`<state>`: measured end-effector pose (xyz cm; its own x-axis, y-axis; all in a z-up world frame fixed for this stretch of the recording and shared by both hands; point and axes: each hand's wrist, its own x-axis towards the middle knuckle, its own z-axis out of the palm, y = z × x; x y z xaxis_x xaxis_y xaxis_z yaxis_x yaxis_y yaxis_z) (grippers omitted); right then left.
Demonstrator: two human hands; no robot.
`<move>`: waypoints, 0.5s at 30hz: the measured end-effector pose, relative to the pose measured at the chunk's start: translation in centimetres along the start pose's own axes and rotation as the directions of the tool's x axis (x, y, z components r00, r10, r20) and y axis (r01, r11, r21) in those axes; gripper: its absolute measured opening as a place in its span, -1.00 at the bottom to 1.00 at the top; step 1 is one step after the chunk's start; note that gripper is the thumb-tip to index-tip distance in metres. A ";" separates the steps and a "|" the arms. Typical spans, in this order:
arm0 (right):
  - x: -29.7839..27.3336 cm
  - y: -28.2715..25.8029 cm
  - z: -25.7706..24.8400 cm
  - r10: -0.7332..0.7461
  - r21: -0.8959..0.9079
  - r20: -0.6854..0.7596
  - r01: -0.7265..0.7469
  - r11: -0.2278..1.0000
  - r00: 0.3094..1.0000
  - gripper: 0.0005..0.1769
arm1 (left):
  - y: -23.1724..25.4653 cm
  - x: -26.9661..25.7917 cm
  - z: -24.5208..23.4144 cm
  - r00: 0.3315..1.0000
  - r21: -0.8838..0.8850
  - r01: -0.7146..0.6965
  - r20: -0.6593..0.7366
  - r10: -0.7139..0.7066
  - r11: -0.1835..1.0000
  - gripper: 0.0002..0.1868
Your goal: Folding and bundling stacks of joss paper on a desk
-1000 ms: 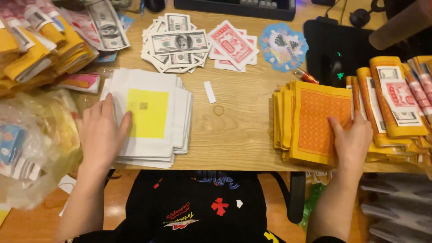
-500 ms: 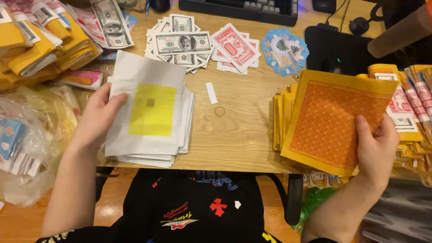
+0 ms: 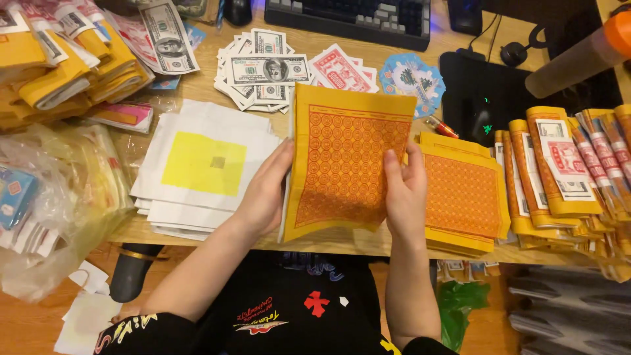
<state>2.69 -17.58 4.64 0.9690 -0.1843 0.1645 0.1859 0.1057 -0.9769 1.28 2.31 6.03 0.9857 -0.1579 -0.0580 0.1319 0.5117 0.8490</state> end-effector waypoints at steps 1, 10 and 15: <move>0.1 0.3 -0.1 0.001 -0.002 0.001 -0.001 1.000 1.000 -0.64 | 0.7 -0.5 0.8 1.000 -0.003 0.001 -0.001 -0.001 1.000 -0.35; 0.3 1.7 -2.2 -0.054 -0.101 0.016 0.055 0.993 0.998 -0.65 | -2.2 -0.2 -1.5 0.965 0.241 -0.248 0.143 0.219 0.938 -0.71; -3.2 -4.8 -1.8 -0.128 -0.264 0.199 0.179 0.948 0.972 0.02 | 0.2 -1.9 1.3 0.526 0.414 -0.850 0.614 0.588 0.327 -0.56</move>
<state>-1.58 -19.26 8.59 0.9500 0.0021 0.3122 0.3069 -0.1908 -0.9324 -0.67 1.60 6.98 0.5318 -0.3007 0.7917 -0.8375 -0.0483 0.5443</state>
